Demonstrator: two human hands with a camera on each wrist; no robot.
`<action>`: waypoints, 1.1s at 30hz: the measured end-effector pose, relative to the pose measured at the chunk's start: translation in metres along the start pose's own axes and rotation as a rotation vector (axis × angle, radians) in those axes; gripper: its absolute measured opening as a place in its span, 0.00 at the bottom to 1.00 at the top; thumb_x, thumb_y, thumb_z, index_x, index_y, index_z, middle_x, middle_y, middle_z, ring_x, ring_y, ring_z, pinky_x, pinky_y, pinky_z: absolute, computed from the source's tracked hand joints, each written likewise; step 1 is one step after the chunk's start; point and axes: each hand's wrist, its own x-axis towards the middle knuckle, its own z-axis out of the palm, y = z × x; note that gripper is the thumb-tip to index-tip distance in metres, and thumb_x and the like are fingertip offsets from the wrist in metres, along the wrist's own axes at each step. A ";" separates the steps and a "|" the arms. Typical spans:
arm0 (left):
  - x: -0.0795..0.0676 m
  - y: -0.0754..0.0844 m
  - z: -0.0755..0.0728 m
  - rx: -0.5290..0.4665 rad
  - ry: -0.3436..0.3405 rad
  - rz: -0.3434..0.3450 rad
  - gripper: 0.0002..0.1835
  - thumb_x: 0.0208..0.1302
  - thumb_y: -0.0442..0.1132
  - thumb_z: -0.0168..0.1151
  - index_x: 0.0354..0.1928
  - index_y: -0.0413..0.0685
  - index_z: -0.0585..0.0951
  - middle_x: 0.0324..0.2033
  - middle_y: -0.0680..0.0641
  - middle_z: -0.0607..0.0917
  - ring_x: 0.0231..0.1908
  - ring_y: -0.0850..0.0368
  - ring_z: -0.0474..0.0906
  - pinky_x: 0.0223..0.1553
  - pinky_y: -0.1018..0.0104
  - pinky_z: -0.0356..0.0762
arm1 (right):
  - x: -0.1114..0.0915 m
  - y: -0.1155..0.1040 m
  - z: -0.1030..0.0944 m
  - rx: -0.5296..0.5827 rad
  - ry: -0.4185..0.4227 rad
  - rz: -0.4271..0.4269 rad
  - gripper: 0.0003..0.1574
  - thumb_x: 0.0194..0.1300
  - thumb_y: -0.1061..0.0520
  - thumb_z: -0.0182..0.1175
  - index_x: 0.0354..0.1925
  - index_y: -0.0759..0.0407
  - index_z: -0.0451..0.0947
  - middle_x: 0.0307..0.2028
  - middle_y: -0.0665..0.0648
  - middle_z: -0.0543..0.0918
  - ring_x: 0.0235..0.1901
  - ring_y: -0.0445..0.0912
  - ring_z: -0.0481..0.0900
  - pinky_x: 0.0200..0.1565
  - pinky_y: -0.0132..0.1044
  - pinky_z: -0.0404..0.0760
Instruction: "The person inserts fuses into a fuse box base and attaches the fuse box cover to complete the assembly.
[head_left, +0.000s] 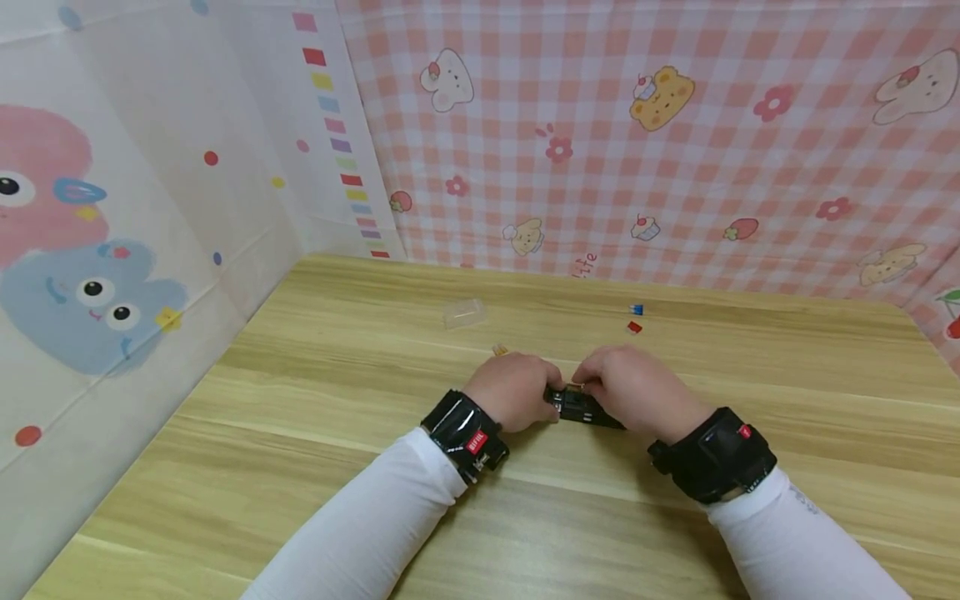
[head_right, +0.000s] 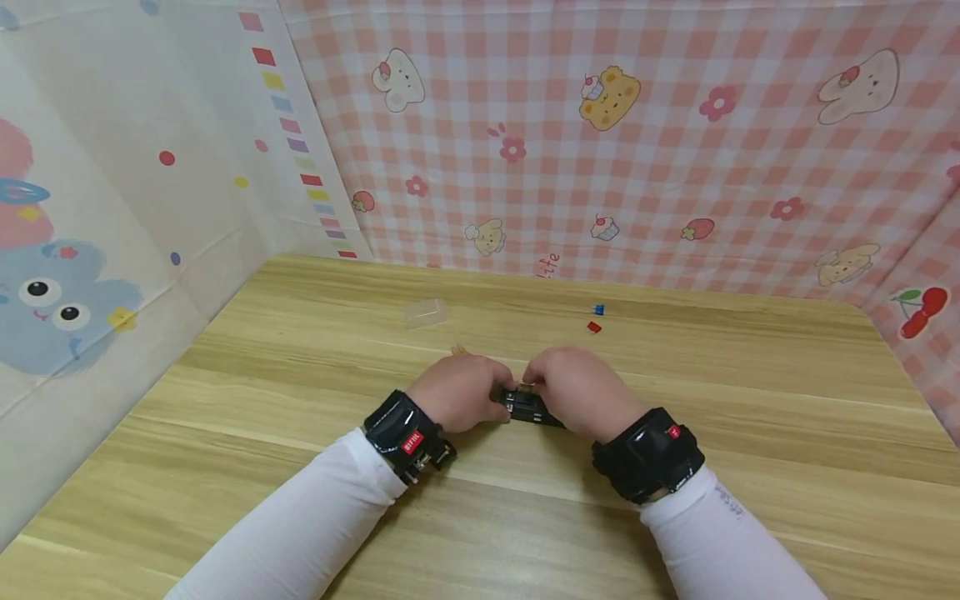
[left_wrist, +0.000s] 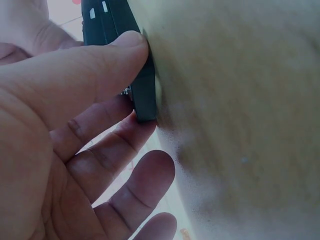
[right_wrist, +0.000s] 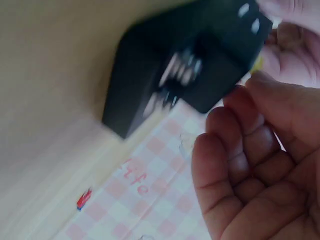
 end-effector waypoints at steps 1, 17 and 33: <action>0.000 0.000 0.000 0.002 -0.001 -0.001 0.16 0.51 0.53 0.71 0.42 0.62 0.84 0.30 0.62 0.80 0.29 0.64 0.71 0.32 0.66 0.71 | -0.001 0.001 -0.003 0.004 -0.006 0.022 0.08 0.60 0.63 0.62 0.38 0.55 0.84 0.35 0.50 0.82 0.34 0.42 0.76 0.39 0.44 0.79; -0.001 0.002 0.000 0.032 -0.014 -0.034 0.21 0.52 0.55 0.69 0.49 0.62 0.82 0.44 0.59 0.83 0.41 0.62 0.74 0.42 0.61 0.74 | 0.003 0.041 -0.027 -0.069 -0.016 0.212 0.13 0.63 0.58 0.59 0.45 0.62 0.81 0.39 0.60 0.83 0.35 0.49 0.75 0.41 0.51 0.78; -0.001 0.000 0.002 0.043 -0.001 -0.018 0.21 0.52 0.55 0.69 0.49 0.63 0.82 0.42 0.59 0.83 0.40 0.62 0.74 0.42 0.62 0.74 | 0.007 0.061 -0.048 -0.116 -0.039 0.335 0.15 0.66 0.55 0.57 0.44 0.64 0.80 0.36 0.61 0.82 0.29 0.50 0.74 0.32 0.46 0.77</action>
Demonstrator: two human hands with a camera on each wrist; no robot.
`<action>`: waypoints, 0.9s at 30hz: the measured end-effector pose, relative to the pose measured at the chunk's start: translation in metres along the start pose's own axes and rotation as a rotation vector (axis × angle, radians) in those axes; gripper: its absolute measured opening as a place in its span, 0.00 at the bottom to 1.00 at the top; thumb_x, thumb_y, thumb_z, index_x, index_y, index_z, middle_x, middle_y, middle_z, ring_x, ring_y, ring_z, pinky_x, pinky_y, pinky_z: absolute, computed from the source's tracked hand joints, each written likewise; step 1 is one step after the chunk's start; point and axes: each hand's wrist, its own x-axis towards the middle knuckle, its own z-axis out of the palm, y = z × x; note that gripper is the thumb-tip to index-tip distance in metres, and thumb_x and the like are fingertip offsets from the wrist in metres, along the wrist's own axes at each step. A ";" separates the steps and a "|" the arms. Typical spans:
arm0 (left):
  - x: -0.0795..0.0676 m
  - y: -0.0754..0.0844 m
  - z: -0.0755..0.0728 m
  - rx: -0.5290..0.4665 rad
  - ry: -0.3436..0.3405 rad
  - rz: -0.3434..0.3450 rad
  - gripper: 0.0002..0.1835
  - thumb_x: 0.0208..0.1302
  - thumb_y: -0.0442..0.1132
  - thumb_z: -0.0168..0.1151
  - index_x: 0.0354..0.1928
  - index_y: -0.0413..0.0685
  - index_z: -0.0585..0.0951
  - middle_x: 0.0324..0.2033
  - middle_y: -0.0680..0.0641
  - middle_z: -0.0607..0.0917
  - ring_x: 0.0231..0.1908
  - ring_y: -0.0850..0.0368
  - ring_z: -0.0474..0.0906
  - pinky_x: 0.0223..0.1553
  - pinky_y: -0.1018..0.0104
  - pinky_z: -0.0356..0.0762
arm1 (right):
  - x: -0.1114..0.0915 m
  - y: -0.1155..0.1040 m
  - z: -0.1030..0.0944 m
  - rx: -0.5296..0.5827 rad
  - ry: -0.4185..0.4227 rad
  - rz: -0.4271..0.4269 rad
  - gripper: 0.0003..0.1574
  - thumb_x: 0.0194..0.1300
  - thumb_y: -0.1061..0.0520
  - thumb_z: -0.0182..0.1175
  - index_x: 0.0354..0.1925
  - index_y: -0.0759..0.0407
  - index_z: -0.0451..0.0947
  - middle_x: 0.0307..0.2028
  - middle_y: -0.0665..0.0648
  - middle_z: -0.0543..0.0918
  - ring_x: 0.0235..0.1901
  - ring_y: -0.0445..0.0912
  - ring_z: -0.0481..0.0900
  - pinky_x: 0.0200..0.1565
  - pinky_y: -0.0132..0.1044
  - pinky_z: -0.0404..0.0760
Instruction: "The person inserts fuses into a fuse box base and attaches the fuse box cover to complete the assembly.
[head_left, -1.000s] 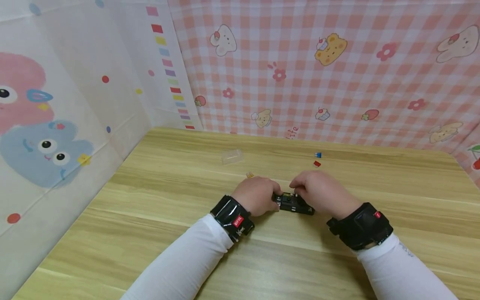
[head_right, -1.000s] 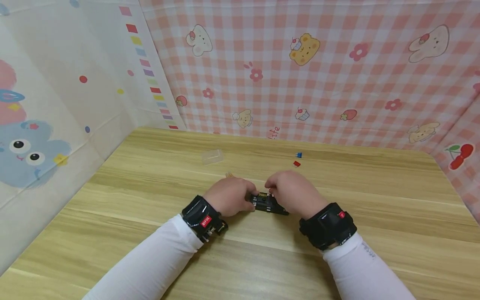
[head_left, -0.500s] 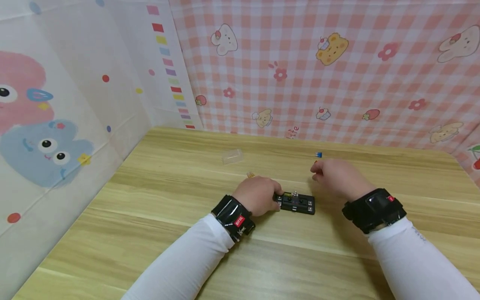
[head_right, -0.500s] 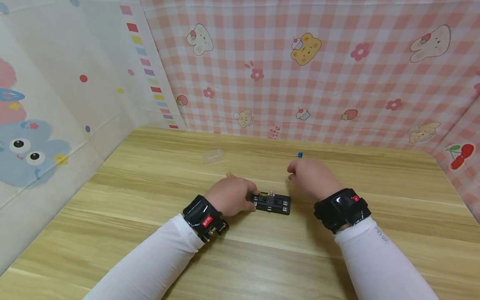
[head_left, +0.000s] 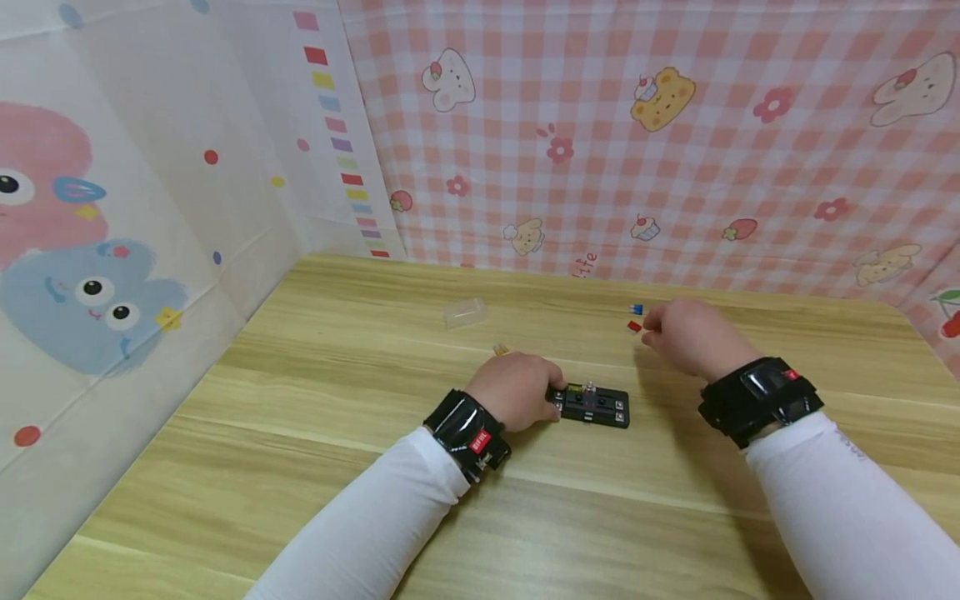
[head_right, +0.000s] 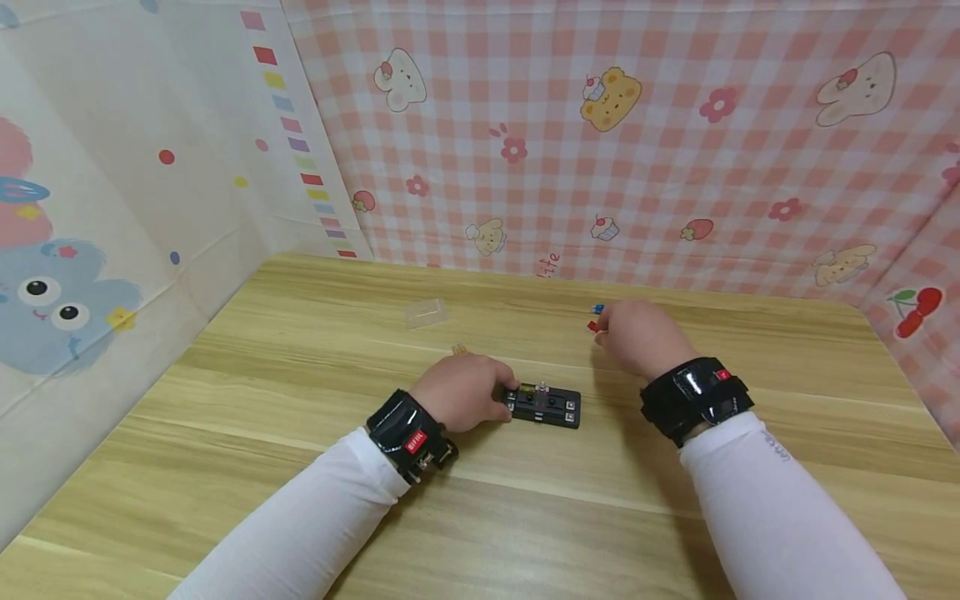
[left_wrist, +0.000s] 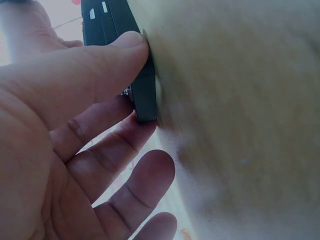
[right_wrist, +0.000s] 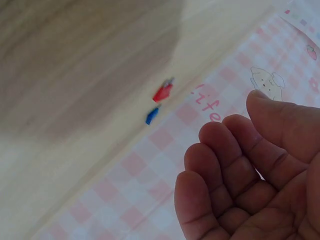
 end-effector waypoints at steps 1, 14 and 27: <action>0.000 0.000 0.000 0.000 0.001 0.001 0.21 0.52 0.55 0.69 0.49 0.62 0.82 0.42 0.59 0.83 0.40 0.62 0.74 0.42 0.62 0.74 | 0.000 -0.001 -0.002 0.001 -0.003 0.007 0.16 0.66 0.55 0.57 0.45 0.65 0.80 0.37 0.62 0.82 0.29 0.50 0.74 0.32 0.46 0.77; 0.001 -0.002 0.000 -0.010 0.014 0.005 0.21 0.51 0.55 0.69 0.49 0.62 0.82 0.44 0.59 0.83 0.42 0.61 0.75 0.44 0.62 0.74 | 0.009 -0.018 -0.056 -0.058 -0.077 0.054 0.16 0.64 0.55 0.58 0.44 0.66 0.79 0.38 0.64 0.81 0.32 0.52 0.75 0.35 0.51 0.79; 0.000 -0.002 0.002 -0.034 0.004 -0.002 0.21 0.51 0.55 0.70 0.48 0.63 0.83 0.42 0.60 0.83 0.41 0.61 0.74 0.44 0.62 0.73 | 0.049 -0.018 -0.072 -0.186 -0.092 0.010 0.13 0.58 0.52 0.63 0.37 0.60 0.84 0.37 0.60 0.83 0.33 0.52 0.75 0.37 0.50 0.77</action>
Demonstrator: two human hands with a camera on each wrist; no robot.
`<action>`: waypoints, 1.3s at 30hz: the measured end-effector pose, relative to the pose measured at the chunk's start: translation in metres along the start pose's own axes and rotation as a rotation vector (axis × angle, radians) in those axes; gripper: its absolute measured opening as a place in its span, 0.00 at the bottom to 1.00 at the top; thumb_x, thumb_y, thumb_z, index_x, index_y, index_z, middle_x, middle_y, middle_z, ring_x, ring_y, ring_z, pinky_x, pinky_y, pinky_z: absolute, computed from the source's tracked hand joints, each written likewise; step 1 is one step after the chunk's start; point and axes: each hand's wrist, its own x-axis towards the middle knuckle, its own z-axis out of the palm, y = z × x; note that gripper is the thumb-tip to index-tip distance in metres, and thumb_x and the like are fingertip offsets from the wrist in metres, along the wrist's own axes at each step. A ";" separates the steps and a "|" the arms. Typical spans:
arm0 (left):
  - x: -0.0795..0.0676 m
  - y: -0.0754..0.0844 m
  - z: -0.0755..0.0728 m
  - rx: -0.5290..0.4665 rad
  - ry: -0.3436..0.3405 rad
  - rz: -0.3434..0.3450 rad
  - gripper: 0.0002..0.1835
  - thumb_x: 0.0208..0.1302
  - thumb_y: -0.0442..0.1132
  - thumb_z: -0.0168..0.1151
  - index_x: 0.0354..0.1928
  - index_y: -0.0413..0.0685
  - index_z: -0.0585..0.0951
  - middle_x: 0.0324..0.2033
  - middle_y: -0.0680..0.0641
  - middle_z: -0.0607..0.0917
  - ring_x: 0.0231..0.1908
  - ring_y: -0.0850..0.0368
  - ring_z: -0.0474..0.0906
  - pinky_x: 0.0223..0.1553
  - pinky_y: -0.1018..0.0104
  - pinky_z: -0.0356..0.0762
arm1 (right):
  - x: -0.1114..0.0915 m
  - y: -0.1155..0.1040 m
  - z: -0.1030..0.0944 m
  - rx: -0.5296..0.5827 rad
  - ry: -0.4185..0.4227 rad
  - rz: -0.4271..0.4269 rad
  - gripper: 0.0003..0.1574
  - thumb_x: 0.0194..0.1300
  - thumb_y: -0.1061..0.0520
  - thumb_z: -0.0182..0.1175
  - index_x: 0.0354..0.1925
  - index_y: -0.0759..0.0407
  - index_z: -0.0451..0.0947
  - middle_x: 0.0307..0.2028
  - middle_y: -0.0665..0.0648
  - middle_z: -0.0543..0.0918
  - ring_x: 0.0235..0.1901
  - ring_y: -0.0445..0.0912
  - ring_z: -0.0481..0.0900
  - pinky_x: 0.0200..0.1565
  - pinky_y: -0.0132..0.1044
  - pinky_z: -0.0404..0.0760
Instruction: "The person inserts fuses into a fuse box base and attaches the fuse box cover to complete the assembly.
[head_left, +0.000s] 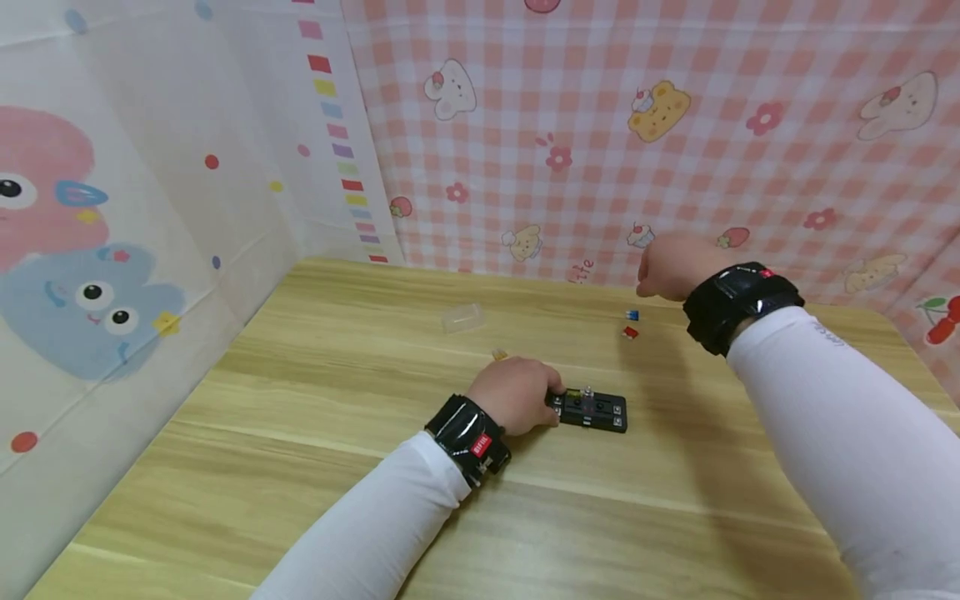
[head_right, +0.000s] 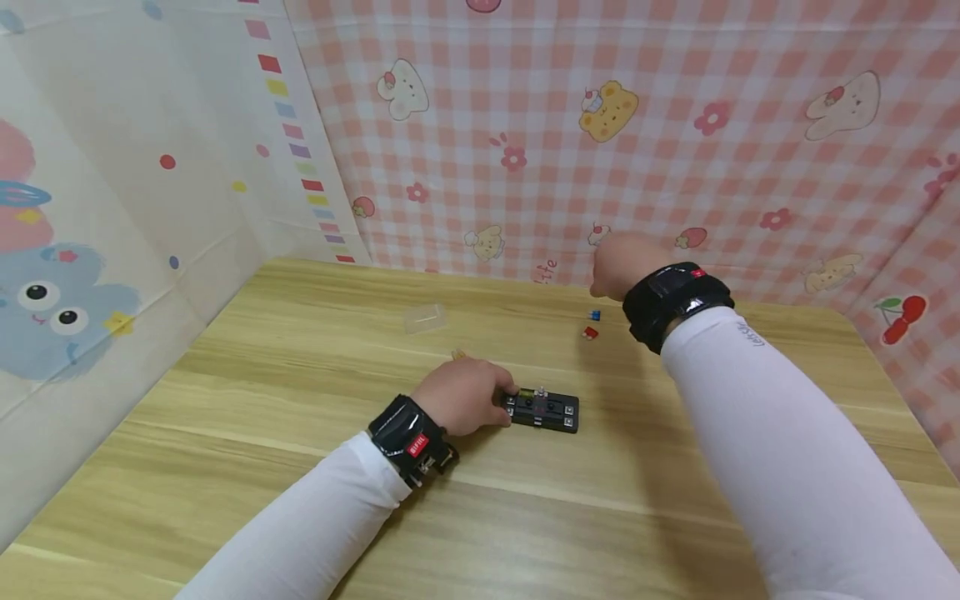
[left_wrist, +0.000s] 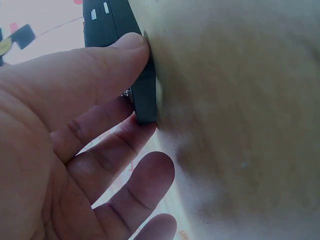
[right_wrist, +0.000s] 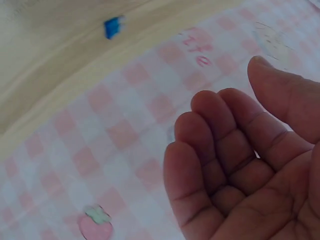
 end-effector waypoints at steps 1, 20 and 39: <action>0.000 0.000 0.000 -0.002 -0.001 -0.001 0.21 0.50 0.55 0.70 0.48 0.63 0.83 0.42 0.60 0.83 0.41 0.61 0.74 0.44 0.62 0.73 | 0.003 0.001 0.005 -0.005 0.000 -0.004 0.12 0.57 0.52 0.63 0.35 0.59 0.84 0.35 0.59 0.83 0.32 0.51 0.75 0.36 0.49 0.77; -0.002 0.001 0.000 0.015 0.000 0.006 0.20 0.51 0.55 0.70 0.47 0.64 0.83 0.40 0.60 0.83 0.38 0.63 0.74 0.42 0.63 0.73 | 0.022 0.005 0.062 -0.020 -0.041 -0.005 0.08 0.55 0.62 0.59 0.20 0.59 0.78 0.19 0.54 0.75 0.21 0.50 0.69 0.25 0.40 0.68; 0.001 0.000 0.002 0.015 0.003 -0.006 0.20 0.50 0.55 0.70 0.47 0.64 0.83 0.40 0.61 0.83 0.38 0.63 0.74 0.42 0.63 0.73 | 0.036 0.015 0.087 -0.115 0.012 -0.042 0.13 0.53 0.58 0.62 0.15 0.61 0.76 0.17 0.55 0.72 0.20 0.51 0.68 0.26 0.41 0.68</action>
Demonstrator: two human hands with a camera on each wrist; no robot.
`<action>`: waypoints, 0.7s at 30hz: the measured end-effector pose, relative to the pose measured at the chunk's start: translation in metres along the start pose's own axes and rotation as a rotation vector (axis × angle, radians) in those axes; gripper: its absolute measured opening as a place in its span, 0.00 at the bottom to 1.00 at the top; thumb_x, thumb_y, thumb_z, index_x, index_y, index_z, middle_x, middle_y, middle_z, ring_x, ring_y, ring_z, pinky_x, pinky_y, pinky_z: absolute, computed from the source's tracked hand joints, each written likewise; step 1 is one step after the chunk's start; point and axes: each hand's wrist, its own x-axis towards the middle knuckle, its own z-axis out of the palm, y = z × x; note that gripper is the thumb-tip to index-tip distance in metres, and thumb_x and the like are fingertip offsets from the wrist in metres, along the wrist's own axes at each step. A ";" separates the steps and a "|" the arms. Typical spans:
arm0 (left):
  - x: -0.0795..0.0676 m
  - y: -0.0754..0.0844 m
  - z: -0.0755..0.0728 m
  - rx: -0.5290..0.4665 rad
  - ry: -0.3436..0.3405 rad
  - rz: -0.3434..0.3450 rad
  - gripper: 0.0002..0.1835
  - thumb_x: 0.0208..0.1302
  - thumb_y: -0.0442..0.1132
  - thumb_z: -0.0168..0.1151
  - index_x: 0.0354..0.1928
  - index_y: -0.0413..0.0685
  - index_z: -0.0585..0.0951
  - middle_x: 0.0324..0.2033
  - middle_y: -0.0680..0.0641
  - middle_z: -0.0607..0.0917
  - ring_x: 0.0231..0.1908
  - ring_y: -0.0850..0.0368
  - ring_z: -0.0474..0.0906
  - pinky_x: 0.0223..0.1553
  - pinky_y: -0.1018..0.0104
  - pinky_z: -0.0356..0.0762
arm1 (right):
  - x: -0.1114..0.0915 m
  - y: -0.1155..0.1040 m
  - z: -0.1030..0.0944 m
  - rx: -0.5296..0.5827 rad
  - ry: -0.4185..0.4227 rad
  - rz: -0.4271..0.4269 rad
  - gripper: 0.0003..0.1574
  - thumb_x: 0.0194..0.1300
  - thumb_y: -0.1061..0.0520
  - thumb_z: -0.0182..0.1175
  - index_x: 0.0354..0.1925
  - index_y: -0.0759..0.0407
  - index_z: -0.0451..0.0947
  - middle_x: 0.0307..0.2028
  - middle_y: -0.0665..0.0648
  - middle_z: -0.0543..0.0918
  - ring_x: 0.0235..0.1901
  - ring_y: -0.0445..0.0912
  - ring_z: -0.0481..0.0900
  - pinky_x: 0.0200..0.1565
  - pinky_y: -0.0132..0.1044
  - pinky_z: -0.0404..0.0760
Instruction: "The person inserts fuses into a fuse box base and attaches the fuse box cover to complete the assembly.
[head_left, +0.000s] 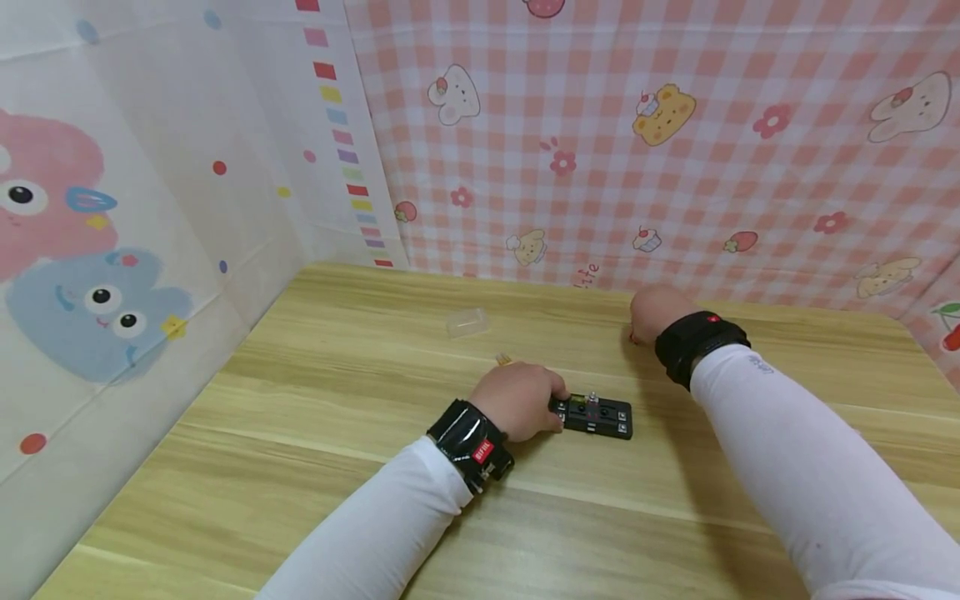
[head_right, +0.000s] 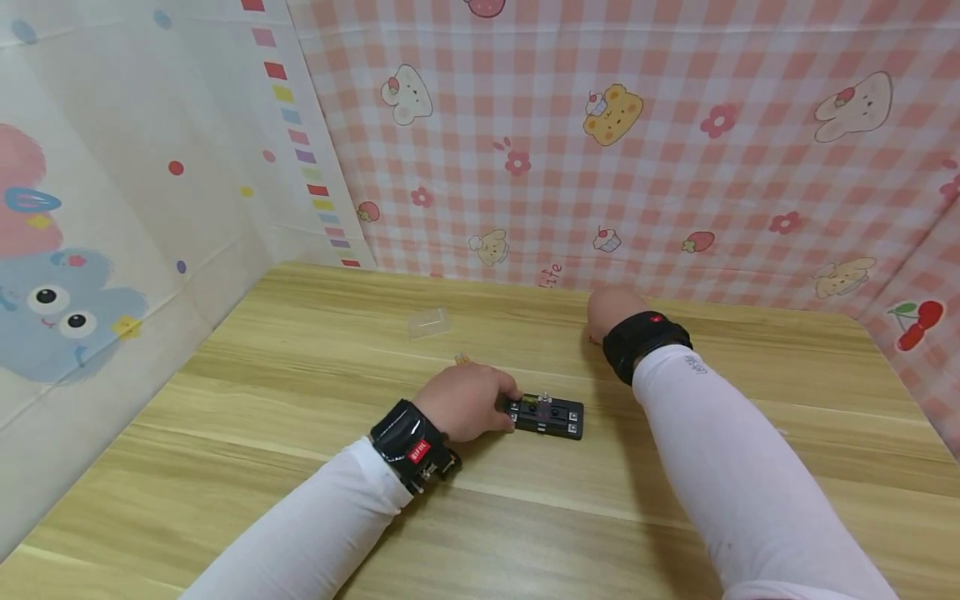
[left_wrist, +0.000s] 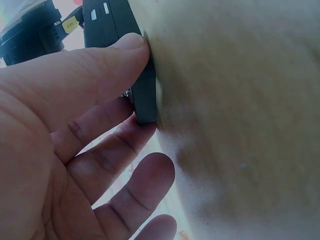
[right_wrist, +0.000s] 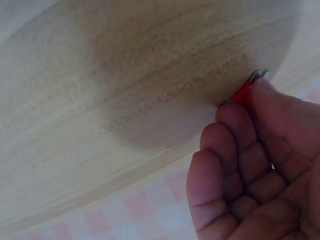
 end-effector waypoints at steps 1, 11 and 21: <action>0.000 0.000 0.000 -0.001 0.001 0.001 0.20 0.50 0.55 0.70 0.47 0.64 0.83 0.40 0.61 0.83 0.38 0.63 0.73 0.41 0.63 0.73 | -0.001 -0.001 -0.001 -0.011 0.004 -0.006 0.13 0.53 0.58 0.62 0.15 0.61 0.75 0.17 0.55 0.72 0.20 0.51 0.68 0.26 0.41 0.68; 0.000 0.001 0.000 -0.005 0.004 0.004 0.20 0.50 0.55 0.70 0.47 0.64 0.83 0.40 0.61 0.83 0.37 0.64 0.73 0.41 0.63 0.73 | -0.003 -0.004 0.001 0.054 -0.014 0.036 0.10 0.54 0.62 0.59 0.18 0.61 0.77 0.17 0.56 0.72 0.20 0.51 0.68 0.22 0.38 0.65; -0.001 0.001 -0.002 -0.002 -0.004 -0.003 0.21 0.50 0.55 0.70 0.48 0.63 0.83 0.43 0.60 0.83 0.40 0.62 0.74 0.43 0.62 0.73 | -0.005 -0.005 0.004 0.086 0.025 0.031 0.10 0.55 0.62 0.57 0.18 0.61 0.77 0.16 0.56 0.71 0.18 0.50 0.67 0.20 0.37 0.63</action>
